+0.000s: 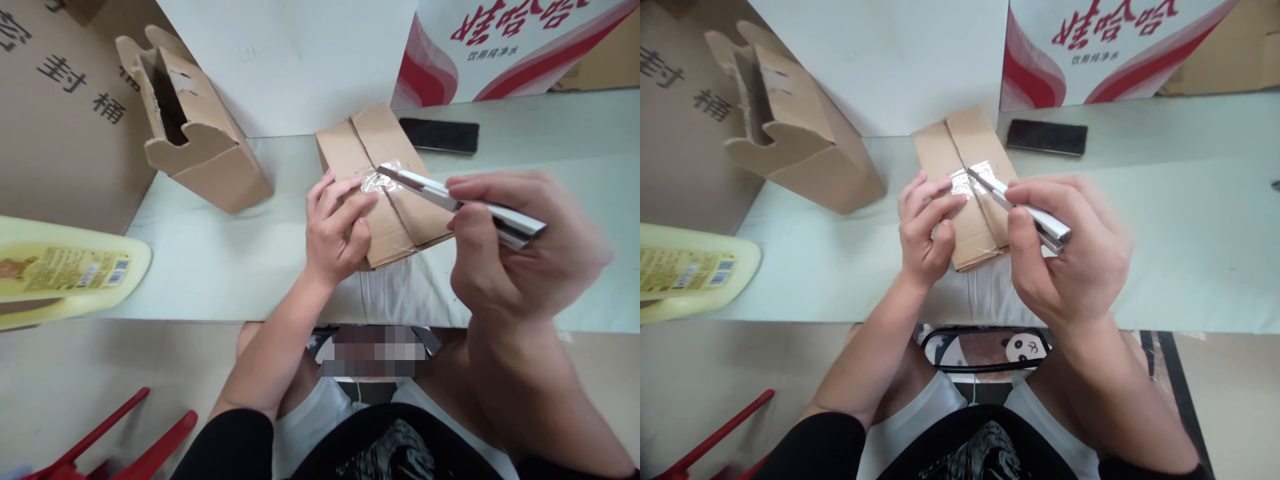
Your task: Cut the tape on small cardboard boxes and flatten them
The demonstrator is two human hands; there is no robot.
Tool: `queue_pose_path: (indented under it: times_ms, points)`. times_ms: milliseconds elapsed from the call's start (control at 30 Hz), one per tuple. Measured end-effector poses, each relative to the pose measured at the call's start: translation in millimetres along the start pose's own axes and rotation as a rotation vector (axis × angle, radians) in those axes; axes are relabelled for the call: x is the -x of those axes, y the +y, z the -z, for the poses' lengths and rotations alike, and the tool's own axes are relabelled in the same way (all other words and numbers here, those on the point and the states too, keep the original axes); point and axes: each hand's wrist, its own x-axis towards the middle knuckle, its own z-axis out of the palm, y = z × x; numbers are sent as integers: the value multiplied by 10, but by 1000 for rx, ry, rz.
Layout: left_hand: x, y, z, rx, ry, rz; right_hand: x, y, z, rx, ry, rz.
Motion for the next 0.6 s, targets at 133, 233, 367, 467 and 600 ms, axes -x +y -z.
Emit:
queue_pose_path:
  times_ms: [133,233,367,467,600]
  points:
    - [-7,-1,-11,23,35,-29,2,19,-38,33,-42,-5]
    - [-14,4,-8,37,52,-40,1,41,-73,61,-75,33]
    - [-12,6,3,10,35,-41,-8,37,-70,65,-92,43]
    - [-11,7,6,2,27,-41,-21,5,-22,91,-110,18]
    - [-17,16,5,36,53,-44,-36,-45,50,109,-51,34]
